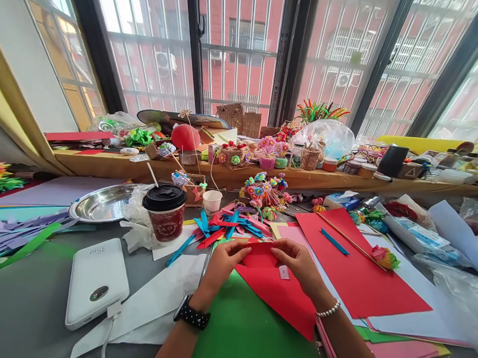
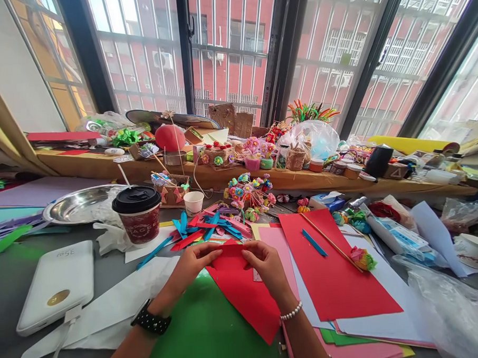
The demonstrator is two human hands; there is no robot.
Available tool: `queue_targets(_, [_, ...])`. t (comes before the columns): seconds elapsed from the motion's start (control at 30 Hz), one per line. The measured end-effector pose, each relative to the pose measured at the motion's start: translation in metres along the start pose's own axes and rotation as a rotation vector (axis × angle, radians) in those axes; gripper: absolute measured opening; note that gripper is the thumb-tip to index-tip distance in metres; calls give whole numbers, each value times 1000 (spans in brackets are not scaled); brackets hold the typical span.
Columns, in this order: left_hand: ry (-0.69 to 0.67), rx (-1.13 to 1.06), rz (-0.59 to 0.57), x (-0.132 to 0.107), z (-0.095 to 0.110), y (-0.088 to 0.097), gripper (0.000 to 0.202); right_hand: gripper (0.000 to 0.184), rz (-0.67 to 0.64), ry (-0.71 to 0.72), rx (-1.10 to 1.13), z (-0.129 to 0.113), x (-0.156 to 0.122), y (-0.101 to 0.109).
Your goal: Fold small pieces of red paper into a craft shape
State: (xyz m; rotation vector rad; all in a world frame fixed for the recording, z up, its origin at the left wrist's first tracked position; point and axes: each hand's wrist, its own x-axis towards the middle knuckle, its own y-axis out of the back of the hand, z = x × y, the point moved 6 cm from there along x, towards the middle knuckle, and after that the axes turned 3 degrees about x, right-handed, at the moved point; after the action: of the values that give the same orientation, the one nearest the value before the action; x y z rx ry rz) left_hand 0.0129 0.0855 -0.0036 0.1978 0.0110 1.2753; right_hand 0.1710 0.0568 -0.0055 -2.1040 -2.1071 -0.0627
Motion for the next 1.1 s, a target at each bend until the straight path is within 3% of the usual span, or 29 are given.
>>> queue_targets(0.1, [7,-40,-33,1,-1,0,25,20,-46,0,-5,-2,-1,-2])
queue_targets(0.63, [192,-353,-112,-4,-6,-7,28,15,-4,68,-25,-5,-2,-1])
queue_targets(0.87, [305,-290,-133,-7,-15,-13,35,16,-43,78,-95,-5,-4,-5])
queue_targets(1.1, [251,-198,-110,-5,-11,-10,29,19,-122,26,-84,-5,-3,-7])
